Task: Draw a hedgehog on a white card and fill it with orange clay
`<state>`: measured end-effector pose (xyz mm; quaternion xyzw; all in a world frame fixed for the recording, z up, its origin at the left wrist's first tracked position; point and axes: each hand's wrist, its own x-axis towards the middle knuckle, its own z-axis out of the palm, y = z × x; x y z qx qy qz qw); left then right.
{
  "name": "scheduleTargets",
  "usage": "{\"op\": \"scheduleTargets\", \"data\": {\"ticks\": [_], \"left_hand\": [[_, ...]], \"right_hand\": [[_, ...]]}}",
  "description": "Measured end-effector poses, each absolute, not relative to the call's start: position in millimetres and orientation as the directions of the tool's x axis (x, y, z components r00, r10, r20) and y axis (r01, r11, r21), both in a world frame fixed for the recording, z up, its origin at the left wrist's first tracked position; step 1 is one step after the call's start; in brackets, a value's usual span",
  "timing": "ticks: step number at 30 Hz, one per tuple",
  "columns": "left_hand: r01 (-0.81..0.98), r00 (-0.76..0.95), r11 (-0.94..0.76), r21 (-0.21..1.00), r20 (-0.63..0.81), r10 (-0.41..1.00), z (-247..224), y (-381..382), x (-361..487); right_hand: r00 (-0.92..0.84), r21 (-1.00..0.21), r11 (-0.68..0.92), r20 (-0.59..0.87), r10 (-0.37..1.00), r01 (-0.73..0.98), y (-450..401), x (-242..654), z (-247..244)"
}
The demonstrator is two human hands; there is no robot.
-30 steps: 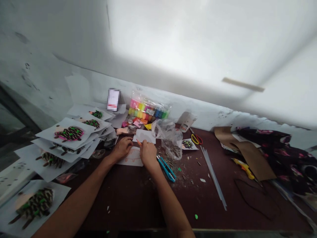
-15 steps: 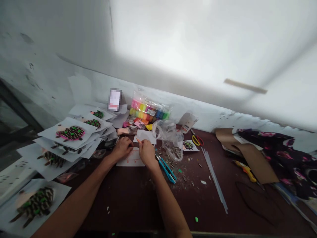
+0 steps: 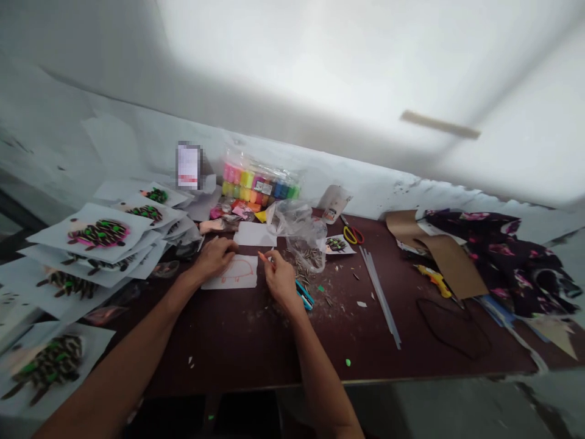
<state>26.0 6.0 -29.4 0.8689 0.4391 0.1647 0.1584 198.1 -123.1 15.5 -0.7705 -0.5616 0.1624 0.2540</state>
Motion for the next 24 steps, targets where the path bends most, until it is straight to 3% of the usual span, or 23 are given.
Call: {"op": "scheduleTargets", "data": {"ticks": [4,11,24], "left_hand": [[0.749,0.570,-0.559,0.356,0.084,0.817,-25.4,9.0,23.2],[0.751,0.609,-0.579,0.316,0.007,0.793,-14.7,8.5,27.5],[0.713,0.633,-0.576,0.401,-0.014,0.774,-11.9,0.0,46.7]], "right_hand": [[0.360,-0.598,-0.248,0.073,0.930,0.762,-127.4,203.8,15.1],[0.490,-0.228,-0.499,-0.099,0.866,0.836,-136.6,213.1,18.5],[0.527,-0.155,-0.555,-0.185,0.829,0.818,-158.5,225.4,40.8]]}}
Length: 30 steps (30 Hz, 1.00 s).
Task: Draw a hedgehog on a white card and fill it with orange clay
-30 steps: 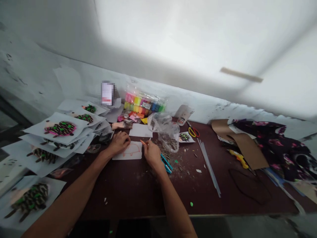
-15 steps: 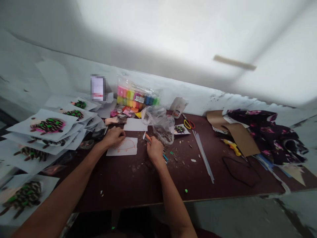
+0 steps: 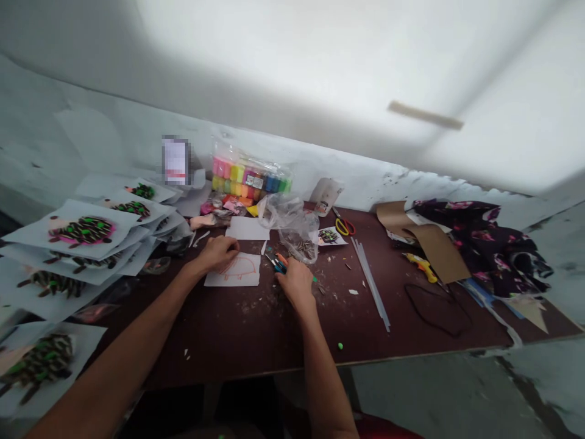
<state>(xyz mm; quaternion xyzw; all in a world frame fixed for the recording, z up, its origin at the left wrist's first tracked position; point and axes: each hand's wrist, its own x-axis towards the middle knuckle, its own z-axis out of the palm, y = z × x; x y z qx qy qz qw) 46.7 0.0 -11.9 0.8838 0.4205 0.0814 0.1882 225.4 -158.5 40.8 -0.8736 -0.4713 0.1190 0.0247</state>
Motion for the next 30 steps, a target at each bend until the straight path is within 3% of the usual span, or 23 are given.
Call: {"op": "scheduleTargets", "data": {"ticks": [15,18,22,26,30], "left_hand": [[0.660,0.658,-0.572,0.488,-0.008,0.753,-16.0,-0.7,50.9],[0.632,0.661,-0.577,0.517,0.030,0.750,-20.4,-1.5,54.1],[0.597,0.647,-0.573,0.561,0.084,0.757,-29.3,-3.2,57.5],[0.580,0.628,-0.563,0.589,0.117,0.769,-34.2,-4.1,57.6],[0.556,0.622,-0.564,0.610,0.144,0.770,-37.4,-3.2,56.6]], "right_hand": [[0.648,-0.049,-0.670,-0.213,0.732,0.741,-173.2,238.3,43.7],[0.650,-0.076,-0.670,-0.182,0.738,0.739,-174.9,240.1,44.4],[0.592,-0.310,-0.574,-0.043,0.804,0.758,-172.8,234.9,37.9],[0.422,-0.627,-0.241,0.156,0.893,0.741,-161.8,223.5,25.7],[0.309,-0.780,-0.040,0.200,0.930,0.625,-147.6,209.8,20.1]]}}
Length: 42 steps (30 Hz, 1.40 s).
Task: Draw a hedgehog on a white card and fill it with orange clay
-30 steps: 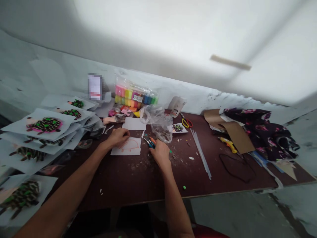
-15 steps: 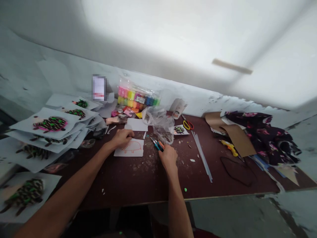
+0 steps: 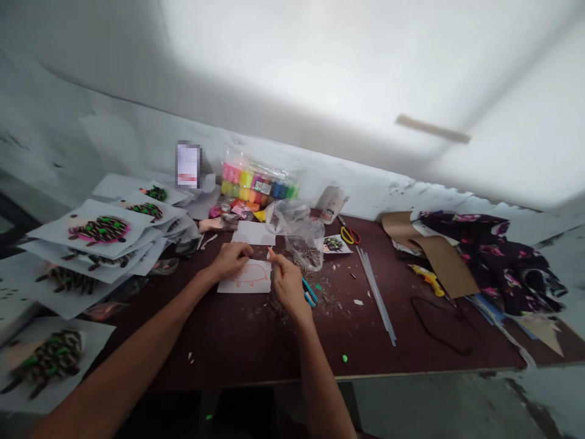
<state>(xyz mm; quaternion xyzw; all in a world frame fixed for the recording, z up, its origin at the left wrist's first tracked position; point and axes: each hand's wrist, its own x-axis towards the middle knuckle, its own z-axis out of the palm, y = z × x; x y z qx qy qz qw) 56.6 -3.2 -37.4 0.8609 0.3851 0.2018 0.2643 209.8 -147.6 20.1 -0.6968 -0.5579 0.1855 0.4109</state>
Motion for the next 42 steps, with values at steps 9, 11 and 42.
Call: {"op": "scheduleTargets", "data": {"ticks": [9,11,42], "left_hand": [[0.441,0.623,-0.592,0.675,0.244,0.743,-48.7,0.9,54.0],[0.426,0.625,-0.587,0.689,0.245,0.741,-48.4,0.9,53.3],[0.573,0.665,-0.634,0.519,0.159,0.730,-32.9,2.2,37.8]], "right_hand": [[0.239,-0.854,0.106,0.259,0.936,0.509,-120.6,191.4,20.4],[0.278,-0.845,0.103,0.285,0.917,0.526,-116.5,190.8,19.3],[0.455,-0.929,-0.045,0.138,0.880,0.367,-115.0,197.1,-11.8]]}}
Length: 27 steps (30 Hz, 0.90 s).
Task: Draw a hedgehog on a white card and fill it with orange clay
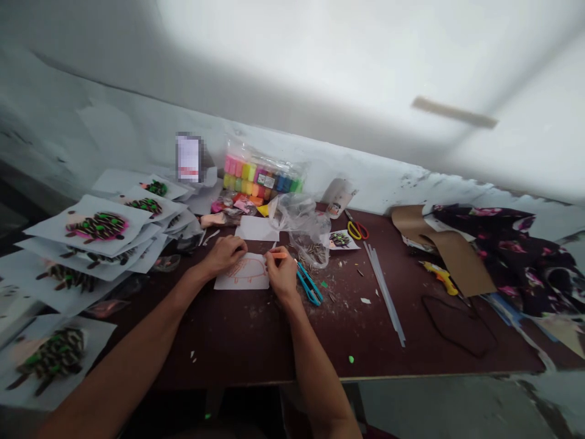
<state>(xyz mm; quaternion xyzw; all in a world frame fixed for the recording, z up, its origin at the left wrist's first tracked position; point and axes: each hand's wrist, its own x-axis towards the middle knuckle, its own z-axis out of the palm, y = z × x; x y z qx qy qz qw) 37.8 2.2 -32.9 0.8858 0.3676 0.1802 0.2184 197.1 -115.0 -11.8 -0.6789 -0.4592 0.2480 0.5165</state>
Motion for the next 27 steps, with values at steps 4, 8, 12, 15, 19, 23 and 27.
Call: {"op": "scheduleTargets", "data": {"ticks": [4,8,12,15,19,23,27], "left_hand": [[0.577,0.656,-0.634,0.514,0.171,0.735,-34.0,5.2,33.6],[0.568,0.661,-0.648,0.507,0.188,0.726,-35.5,6.4,34.4],[0.565,0.661,-0.654,0.503,0.198,0.723,-35.9,5.8,35.4],[0.567,0.652,-0.642,0.517,0.194,0.733,-36.1,5.2,34.9],[0.562,0.629,-0.635,0.530,0.223,0.744,-35.9,5.2,34.4],[0.579,0.621,-0.631,0.516,0.223,0.752,-34.1,3.9,34.5],[0.585,0.629,-0.622,0.520,0.193,0.753,-31.7,2.4,33.4]], "right_hand": [[0.446,-0.935,-0.018,0.152,0.882,0.354,-113.9,193.3,-16.1],[0.458,-0.936,-0.039,0.134,0.879,0.349,-113.0,191.8,-18.8],[0.485,-0.948,-0.060,0.104,0.868,0.312,-112.3,191.9,-20.2],[0.491,-0.949,-0.061,0.106,0.865,0.311,-111.7,192.6,-21.6],[0.486,-0.942,-0.061,0.114,0.867,0.329,-111.2,192.9,-22.6],[0.461,-0.933,-0.057,0.121,0.879,0.354,-111.9,192.1,-21.8],[0.446,-0.916,-0.051,0.144,0.883,0.397,-112.8,191.8,-21.0]]}}
